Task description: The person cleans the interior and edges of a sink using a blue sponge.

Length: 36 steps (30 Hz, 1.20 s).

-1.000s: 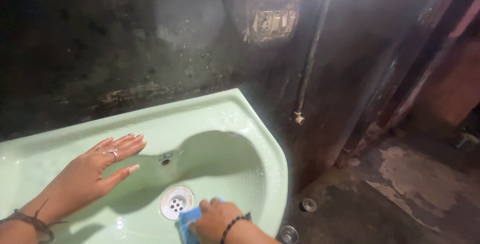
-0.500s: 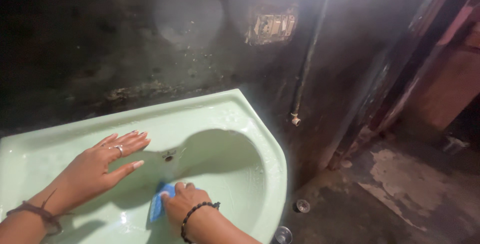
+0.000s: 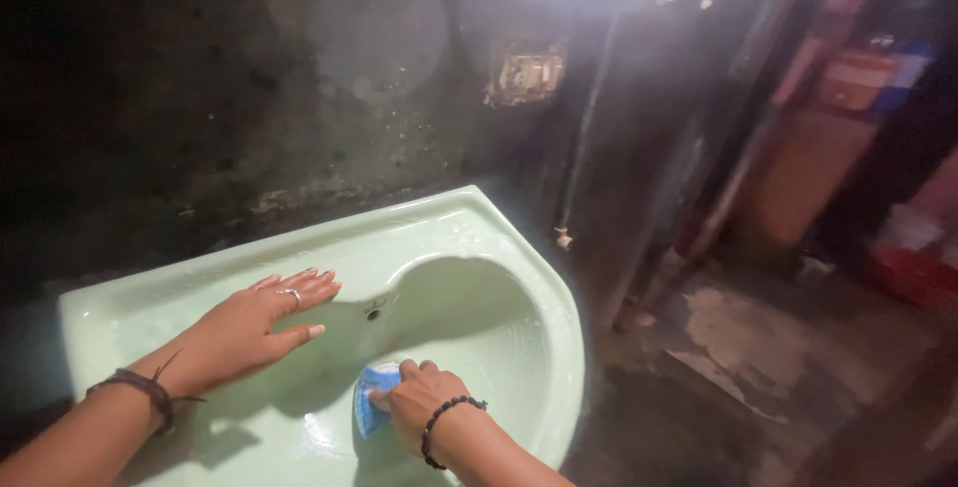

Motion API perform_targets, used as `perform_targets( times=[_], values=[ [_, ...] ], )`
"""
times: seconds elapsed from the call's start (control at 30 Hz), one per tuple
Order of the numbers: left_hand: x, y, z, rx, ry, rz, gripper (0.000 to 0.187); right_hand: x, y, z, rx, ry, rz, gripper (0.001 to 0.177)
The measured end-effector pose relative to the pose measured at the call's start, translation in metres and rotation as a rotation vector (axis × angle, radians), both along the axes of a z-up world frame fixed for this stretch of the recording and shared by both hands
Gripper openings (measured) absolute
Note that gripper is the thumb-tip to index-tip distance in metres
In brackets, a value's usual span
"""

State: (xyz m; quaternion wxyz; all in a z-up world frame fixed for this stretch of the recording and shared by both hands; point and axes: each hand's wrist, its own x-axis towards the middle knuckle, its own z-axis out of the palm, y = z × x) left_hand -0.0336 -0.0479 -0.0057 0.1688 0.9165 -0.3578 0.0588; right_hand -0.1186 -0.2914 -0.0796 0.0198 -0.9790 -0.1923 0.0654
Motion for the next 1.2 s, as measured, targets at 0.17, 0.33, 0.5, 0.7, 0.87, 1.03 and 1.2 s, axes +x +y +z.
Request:
perform_targets(
  times=[0.17,0.33,0.5,0.7,0.87,1.03,1.2],
  values=[
    [0.003,0.003,-0.005,0.017,-0.014,0.005,0.064,-0.032,-0.007,0.011,-0.073,0.055,0.003,0.063],
    [-0.009,0.0,-0.002,0.089,-0.125,-0.003,0.065,-0.048,0.003,0.008,0.015,0.107,-0.132,0.064],
    [-0.048,-0.026,0.005,0.366,-0.179,0.129,0.083,-0.044,-0.031,-0.002,0.19,-0.01,-0.165,0.065],
    [-0.093,-0.073,-0.029,0.442,0.146,-0.347,0.065,-0.043,-0.087,0.023,-0.315,-0.002,-0.286,0.044],
    [-0.081,-0.079,-0.073,0.547,0.355,-0.315,0.068,-0.041,-0.14,0.037,-0.076,-0.146,-0.206,0.037],
    [-0.07,-0.107,-0.087,0.774,0.311,-0.173,0.066,-0.047,-0.151,0.033,0.085,-0.142,-0.21,0.034],
    [-0.066,-0.14,-0.087,0.802,0.254,-0.021,0.068,-0.055,-0.163,0.035,0.165,-0.189,-0.182,0.032]
  ],
)
